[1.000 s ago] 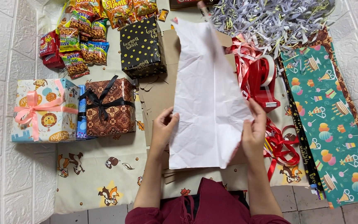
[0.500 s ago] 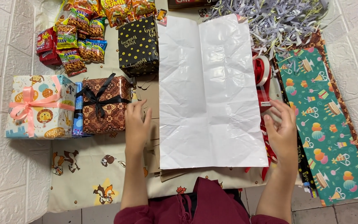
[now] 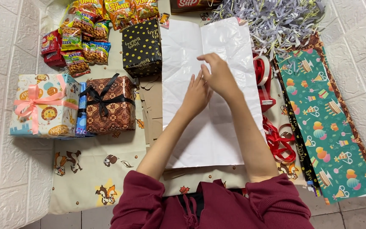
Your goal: The person wraps a small box in black and gold paper, places it on a large sheet of pink patterned paper, and ties a pink ribbon around the wrapped box.
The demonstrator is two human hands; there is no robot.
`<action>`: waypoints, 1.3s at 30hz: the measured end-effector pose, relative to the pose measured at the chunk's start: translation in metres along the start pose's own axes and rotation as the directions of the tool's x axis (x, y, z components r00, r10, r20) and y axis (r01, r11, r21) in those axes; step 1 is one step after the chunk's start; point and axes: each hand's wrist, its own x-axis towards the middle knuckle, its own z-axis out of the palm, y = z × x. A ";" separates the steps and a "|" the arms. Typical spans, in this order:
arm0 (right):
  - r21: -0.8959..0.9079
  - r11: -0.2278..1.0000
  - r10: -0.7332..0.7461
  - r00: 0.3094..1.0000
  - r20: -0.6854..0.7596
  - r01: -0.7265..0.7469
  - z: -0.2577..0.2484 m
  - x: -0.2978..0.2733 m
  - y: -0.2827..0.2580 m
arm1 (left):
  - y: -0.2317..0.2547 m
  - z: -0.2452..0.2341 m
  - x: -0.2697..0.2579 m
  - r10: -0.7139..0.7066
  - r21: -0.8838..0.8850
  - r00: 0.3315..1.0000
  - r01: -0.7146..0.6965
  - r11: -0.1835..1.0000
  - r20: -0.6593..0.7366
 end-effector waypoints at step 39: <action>-0.261 0.927 0.357 0.842 0.404 -0.268 0.105 0.056 0.042 | -0.066 -0.044 -0.026 -0.111 -0.656 0.966 -0.072 0.751 -0.234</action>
